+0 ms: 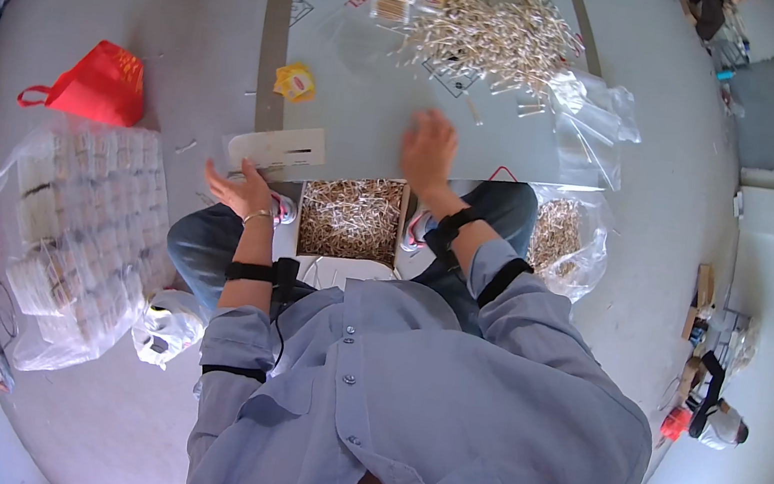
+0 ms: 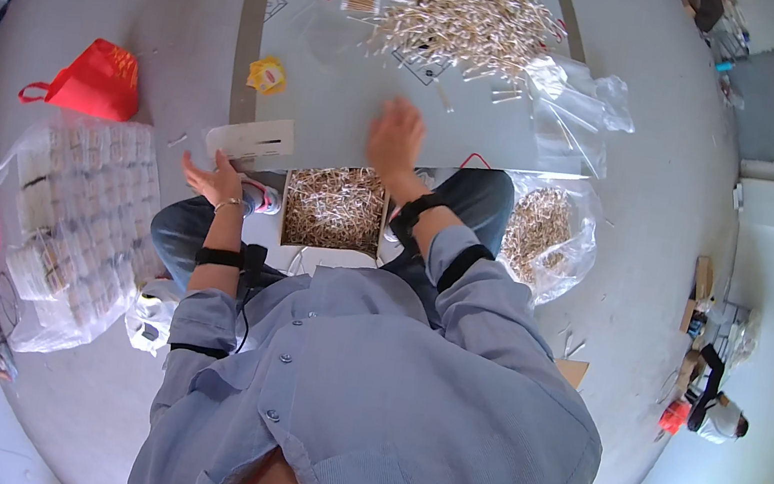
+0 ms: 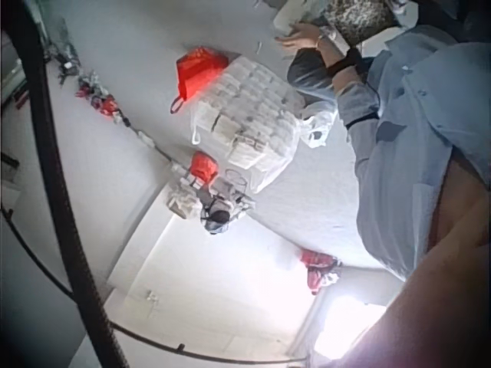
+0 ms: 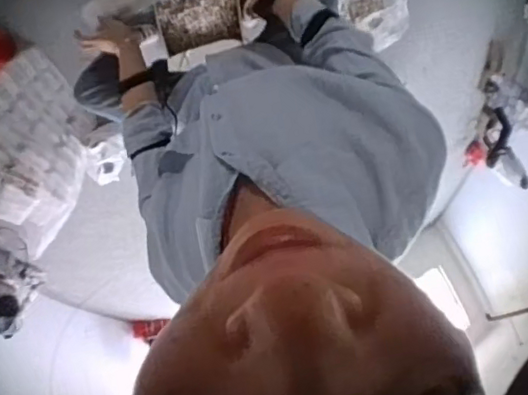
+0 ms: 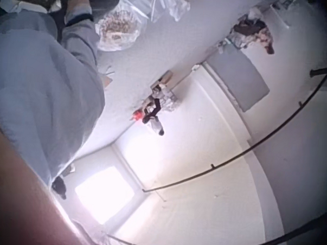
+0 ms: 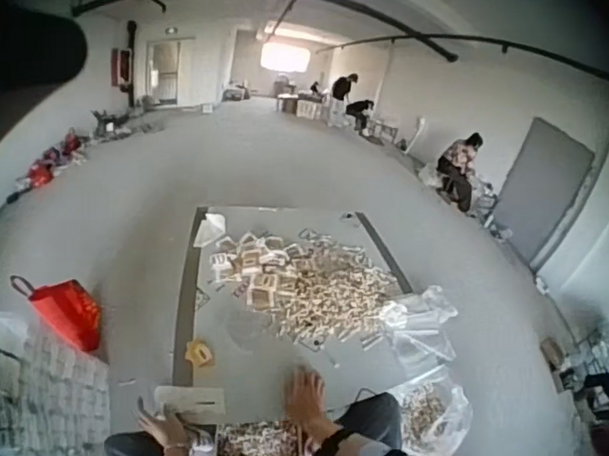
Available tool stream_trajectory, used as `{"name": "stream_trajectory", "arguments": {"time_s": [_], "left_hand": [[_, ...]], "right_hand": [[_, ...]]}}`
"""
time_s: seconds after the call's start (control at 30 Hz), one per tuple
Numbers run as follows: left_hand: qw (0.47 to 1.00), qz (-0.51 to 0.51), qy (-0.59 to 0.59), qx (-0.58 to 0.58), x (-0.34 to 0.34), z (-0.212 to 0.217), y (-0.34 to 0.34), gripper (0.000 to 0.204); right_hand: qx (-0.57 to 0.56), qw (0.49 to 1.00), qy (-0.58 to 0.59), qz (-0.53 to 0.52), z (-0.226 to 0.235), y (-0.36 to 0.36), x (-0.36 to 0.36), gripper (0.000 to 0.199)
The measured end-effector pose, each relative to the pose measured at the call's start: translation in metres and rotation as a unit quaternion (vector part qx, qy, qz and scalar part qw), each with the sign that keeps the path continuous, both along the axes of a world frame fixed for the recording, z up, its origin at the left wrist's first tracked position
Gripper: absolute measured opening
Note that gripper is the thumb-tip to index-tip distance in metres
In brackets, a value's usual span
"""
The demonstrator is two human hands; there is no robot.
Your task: The person is counting bundles of cotton swabs and placing them into small plastic bags.
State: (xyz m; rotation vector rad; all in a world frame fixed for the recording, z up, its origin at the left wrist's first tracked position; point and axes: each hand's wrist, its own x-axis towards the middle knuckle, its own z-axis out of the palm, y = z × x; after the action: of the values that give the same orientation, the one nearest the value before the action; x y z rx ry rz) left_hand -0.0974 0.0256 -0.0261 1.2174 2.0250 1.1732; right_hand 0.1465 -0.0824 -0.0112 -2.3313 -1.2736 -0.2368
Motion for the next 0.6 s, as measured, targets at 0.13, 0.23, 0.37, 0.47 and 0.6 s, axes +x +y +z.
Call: {"name": "stream_trajectory", "arguments": {"time_s": [0.13, 0.23, 0.37, 0.47, 0.6], "left_hand": [[0.93, -0.205, 0.299, 0.06, 0.013, 0.029, -0.018, 0.058], [0.892, -0.266, 0.342, 0.13, 0.019, 0.033, -0.021, 0.057], [0.831, -0.421, 0.343, 0.119, 0.036, 0.021, -0.026, 0.062], [0.8, -0.484, 0.347, 0.071, 0.045, 0.032, -0.025, 0.069], [0.783, -0.516, 0.339, 0.069, 0.035, 0.02, -0.009, 0.091]], "right_hand": [[-0.029, 0.982, 0.062, -0.177, 0.013, -0.008, 0.065, 0.033], [-0.032, 0.982, 0.118, -0.141, 0.026, -0.009, 0.081, 0.018], [-0.011, 0.988, 0.088, -0.126, -0.012, -0.003, 0.068, 0.015], [-0.023, 0.994, 0.103, -0.028, -0.011, 0.001, 0.038, 0.011], [-0.094, 0.983, 0.091, 0.13, -0.008, 0.025, 0.031, 0.016]]}}
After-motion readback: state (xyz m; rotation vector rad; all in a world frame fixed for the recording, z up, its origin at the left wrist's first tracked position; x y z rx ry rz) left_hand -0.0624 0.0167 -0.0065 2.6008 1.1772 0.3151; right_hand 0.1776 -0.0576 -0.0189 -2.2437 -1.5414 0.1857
